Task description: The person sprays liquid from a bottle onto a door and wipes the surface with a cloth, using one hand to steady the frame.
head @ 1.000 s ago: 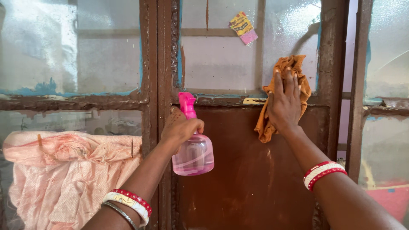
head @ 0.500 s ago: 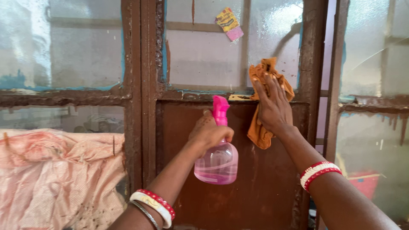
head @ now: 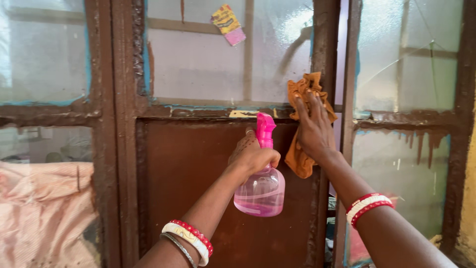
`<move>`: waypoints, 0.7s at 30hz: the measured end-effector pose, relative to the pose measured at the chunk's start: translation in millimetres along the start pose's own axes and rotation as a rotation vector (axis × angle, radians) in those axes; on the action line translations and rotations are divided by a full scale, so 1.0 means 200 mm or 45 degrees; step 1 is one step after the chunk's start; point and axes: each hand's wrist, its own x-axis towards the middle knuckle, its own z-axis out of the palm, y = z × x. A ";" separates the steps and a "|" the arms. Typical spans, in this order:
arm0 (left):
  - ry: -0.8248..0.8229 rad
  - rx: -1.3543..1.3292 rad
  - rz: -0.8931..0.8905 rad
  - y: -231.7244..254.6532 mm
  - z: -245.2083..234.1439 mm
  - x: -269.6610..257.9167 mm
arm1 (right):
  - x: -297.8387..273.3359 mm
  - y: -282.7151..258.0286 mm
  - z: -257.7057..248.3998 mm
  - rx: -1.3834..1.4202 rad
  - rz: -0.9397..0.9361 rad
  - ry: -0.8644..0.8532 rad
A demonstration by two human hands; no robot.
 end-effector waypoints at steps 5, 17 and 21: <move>-0.020 0.042 0.050 0.10 0.08 0.09 | 0.02 0.02 -0.01 0.058 0.014 0.037; 0.126 0.004 0.148 0.31 0.06 0.25 | 0.15 0.04 -0.01 0.220 0.138 -0.042; 0.146 0.028 0.195 0.34 0.05 0.29 | 0.18 0.07 0.00 0.287 0.111 -0.005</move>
